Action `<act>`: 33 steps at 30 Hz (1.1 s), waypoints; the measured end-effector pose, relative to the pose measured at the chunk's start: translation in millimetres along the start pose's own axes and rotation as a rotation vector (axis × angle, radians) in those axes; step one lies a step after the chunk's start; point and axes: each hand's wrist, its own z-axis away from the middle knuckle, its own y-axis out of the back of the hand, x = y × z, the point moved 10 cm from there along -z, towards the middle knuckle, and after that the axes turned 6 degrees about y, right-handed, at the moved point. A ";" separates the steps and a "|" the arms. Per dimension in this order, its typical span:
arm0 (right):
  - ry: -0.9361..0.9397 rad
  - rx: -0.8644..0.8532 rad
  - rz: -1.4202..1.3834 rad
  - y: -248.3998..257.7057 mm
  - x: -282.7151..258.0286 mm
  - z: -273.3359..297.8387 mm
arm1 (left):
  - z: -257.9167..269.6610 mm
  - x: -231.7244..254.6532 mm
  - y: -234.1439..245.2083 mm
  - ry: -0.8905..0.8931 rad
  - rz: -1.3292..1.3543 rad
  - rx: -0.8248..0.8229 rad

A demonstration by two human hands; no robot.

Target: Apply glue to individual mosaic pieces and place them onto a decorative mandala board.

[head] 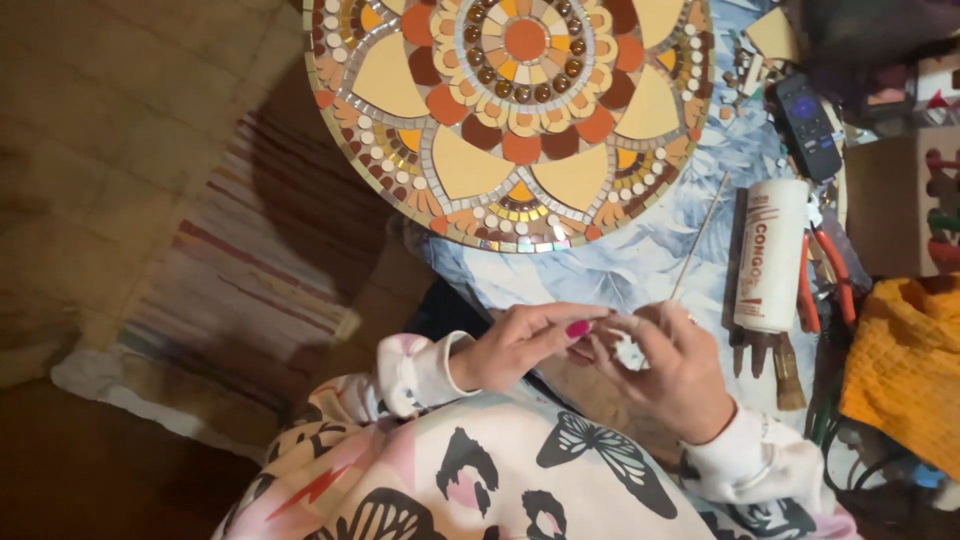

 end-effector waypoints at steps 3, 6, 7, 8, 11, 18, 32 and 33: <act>0.077 0.056 0.058 7.1 -8.3 25.8 | -2.6 -23.6 -20.5 0.077 0.085 -0.082; 0.094 0.077 0.093 13.3 -8.1 45.1 | -4.7 -35.4 -33.1 0.107 0.018 -0.080; 0.099 0.081 0.102 15.3 -7.8 49.8 | -5.5 -36.6 -36.1 0.110 -0.021 -0.066; 0.102 0.090 0.104 19.2 -10.5 52.8 | -5.9 -36.8 -40.7 0.107 -0.031 -0.070; 0.139 0.203 0.052 37.8 -16.3 61.8 | -6.9 -37.8 -50.8 0.109 -0.057 -0.061; 0.335 0.270 0.102 57.3 -35.7 80.1 | -10.8 -50.8 -70.2 0.163 0.075 -0.163; -0.108 0.128 -0.006 74.5 114.5 71.3 | -5.4 -26.4 -63.2 0.141 -0.273 -0.076; -0.240 0.091 0.278 70.9 150.3 77.1 | -4.6 -13.2 -62.1 0.019 -0.443 -0.033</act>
